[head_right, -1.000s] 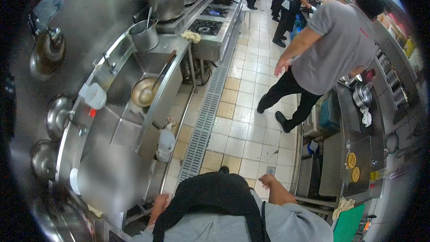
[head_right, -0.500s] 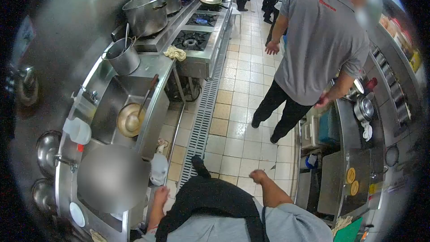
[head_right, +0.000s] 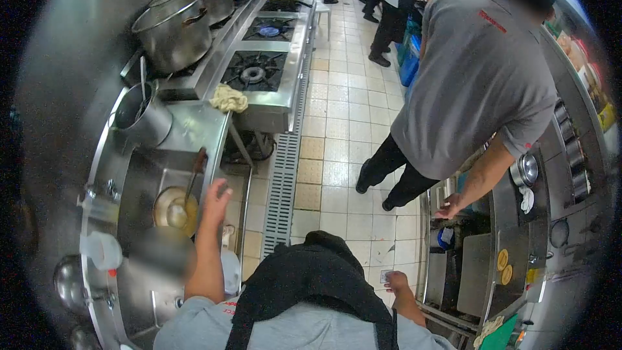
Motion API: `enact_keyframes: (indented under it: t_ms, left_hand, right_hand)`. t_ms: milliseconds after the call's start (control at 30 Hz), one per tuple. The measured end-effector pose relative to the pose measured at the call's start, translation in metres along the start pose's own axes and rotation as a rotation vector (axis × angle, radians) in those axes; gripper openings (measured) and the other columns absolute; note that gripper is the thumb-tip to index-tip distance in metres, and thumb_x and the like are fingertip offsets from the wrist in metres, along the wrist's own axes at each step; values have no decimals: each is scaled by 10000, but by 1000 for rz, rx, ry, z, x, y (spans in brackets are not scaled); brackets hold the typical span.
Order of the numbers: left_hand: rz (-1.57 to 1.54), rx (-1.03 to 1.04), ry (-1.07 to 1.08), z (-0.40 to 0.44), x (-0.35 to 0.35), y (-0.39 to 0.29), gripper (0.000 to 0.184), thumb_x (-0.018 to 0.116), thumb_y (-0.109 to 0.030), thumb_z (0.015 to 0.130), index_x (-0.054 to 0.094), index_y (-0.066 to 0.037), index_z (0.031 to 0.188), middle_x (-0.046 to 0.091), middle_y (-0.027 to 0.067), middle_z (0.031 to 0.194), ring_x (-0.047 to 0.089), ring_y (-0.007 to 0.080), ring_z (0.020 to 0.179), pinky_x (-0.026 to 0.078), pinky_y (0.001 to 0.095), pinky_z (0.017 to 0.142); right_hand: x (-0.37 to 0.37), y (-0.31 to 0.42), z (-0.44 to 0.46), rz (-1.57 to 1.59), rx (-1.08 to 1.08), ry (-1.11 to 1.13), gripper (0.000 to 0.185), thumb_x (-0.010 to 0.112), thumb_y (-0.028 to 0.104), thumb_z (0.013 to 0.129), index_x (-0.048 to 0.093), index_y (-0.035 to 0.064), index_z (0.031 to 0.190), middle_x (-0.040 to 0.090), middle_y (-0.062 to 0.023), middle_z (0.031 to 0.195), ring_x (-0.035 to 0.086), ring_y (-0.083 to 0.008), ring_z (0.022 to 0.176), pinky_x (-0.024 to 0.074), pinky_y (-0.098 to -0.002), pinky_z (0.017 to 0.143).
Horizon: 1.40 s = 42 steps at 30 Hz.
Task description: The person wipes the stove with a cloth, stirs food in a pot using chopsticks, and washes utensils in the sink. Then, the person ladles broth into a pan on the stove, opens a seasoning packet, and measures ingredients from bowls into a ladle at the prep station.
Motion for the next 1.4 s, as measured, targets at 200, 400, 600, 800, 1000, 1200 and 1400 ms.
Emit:
enact_keyframes:
  t_ms: [200,400,600,800,1000,1200,1400]
  left_hand:
    - [435,-100,-383,88,-21,48,571,657,-244,778,453,-81,1286,354,201,1383,339,372,1262,264,444,1052]
    - [283,-303,-267,100,-16,52,591,665,-254,777,442,-59,1288,388,207,1347,369,352,1237,302,409,1032]
    - [264,-345,-333,80,1,55,592,685,-195,763,447,-43,1282,414,203,1324,380,354,1232,308,404,1027]
    - [178,-190,-400,129,-21,69,606,685,-224,756,443,-21,1273,466,212,1275,422,370,1188,336,415,1003]
    - [85,-518,-189,136,-25,38,521,653,-317,778,499,-51,1200,576,145,1068,537,319,1005,397,430,893]
    - [420,-87,-327,195,-19,-1,510,664,-332,761,531,-100,1195,472,151,1247,414,348,1170,319,474,981]
    - [519,89,-110,324,46,-49,570,565,-381,832,412,-218,1357,142,143,1495,87,392,1369,138,501,1098]
  right_hand:
    - [16,31,49,-312,26,199,250,505,267,886,574,85,1043,599,-89,862,604,-247,662,503,-422,534]
    - [28,164,154,-730,-77,303,283,499,315,910,583,86,1052,609,-88,905,614,-246,691,520,-431,538]
    - [62,373,190,-993,-1351,-212,182,573,204,805,612,31,846,611,-103,766,597,-203,602,490,-367,528]
    - [131,448,105,-343,-568,149,226,604,239,847,594,80,1008,594,-9,772,560,-128,604,458,-283,531]
    - [153,372,140,-538,-322,289,256,599,242,855,615,42,1013,615,-50,780,574,-178,646,454,-305,568]
    - [99,271,197,-837,-390,189,296,575,264,873,637,23,1033,634,-48,822,600,-193,723,463,-302,658]
    - [96,251,143,-593,-316,162,337,539,288,895,630,3,1050,658,-30,884,601,-173,747,468,-322,692]
Point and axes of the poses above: each hand's wrist, its own z-axis towards the middle knuckle, its own x-axis out of the palm, y = z × x, the point moved 4 cm from there along z, towards the middle knuckle
